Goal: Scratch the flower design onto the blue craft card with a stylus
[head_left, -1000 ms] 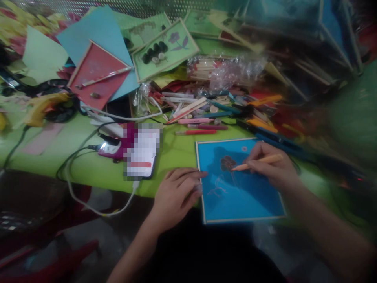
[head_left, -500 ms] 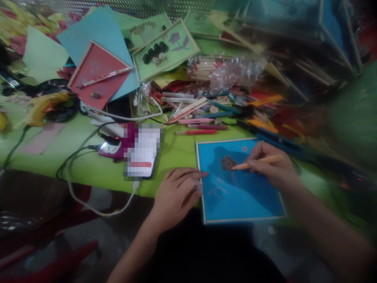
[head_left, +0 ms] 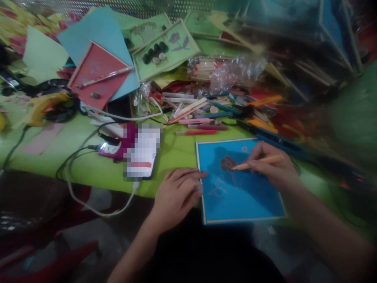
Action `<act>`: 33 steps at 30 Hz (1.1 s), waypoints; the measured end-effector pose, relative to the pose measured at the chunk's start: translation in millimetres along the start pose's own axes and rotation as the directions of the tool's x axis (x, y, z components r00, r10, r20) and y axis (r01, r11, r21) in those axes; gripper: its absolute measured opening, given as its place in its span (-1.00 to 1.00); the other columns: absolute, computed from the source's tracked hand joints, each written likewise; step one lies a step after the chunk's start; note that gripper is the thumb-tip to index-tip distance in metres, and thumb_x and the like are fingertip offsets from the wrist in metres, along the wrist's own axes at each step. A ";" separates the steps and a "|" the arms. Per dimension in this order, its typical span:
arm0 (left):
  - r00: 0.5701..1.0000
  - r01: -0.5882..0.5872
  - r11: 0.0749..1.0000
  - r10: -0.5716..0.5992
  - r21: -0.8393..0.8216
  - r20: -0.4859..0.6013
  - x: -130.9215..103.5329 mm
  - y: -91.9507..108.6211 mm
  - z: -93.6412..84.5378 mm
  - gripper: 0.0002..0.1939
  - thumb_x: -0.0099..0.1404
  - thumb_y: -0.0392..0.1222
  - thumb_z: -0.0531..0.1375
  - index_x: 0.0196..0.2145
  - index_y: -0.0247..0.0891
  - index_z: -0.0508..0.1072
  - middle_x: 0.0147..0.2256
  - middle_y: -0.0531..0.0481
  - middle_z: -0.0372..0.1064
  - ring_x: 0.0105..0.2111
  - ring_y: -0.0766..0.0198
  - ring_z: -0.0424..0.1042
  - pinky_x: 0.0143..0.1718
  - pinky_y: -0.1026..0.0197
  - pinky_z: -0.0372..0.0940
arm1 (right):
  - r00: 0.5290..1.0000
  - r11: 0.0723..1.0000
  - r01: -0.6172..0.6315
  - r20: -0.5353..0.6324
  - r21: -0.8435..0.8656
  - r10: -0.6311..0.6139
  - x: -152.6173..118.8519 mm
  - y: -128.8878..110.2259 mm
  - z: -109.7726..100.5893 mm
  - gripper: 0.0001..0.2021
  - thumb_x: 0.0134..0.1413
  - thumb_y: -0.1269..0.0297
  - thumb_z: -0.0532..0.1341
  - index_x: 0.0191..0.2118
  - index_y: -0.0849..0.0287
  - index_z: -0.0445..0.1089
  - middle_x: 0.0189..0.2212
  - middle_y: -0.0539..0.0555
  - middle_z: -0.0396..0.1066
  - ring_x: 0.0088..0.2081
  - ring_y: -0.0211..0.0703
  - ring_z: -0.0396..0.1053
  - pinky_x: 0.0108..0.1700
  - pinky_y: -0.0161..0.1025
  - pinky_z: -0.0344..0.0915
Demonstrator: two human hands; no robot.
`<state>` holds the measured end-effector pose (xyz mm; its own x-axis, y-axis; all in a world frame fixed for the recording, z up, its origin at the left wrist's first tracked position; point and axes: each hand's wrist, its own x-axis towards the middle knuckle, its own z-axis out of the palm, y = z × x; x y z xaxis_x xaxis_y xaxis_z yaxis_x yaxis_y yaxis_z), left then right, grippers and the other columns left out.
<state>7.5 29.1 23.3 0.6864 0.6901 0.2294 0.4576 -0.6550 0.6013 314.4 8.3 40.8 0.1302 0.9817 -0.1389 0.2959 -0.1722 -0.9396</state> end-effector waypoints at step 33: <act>1.000 -0.011 1.000 0.011 -0.007 -0.008 -0.5 -0.6 0.4 -0.89 0.57 -0.22 0.11 -0.18 -0.13 0.39 0.13 0.08 0.62 0.10 0.13 0.54 0.04 0.00 0.24 | 1.000 0.996 0.008 0.002 0.093 -0.008 1.6 4.0 -1.1 -0.81 0.07 0.26 0.41 -0.48 0.04 0.42 -0.59 -0.04 0.40 -0.52 -0.21 0.28 -0.46 -0.23 0.18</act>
<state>7.1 29.0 22.6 0.6866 0.6855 0.2424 0.4459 -0.6603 0.6043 316.9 9.1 37.2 0.1254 0.9833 -0.1319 0.2079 -0.1561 -0.9656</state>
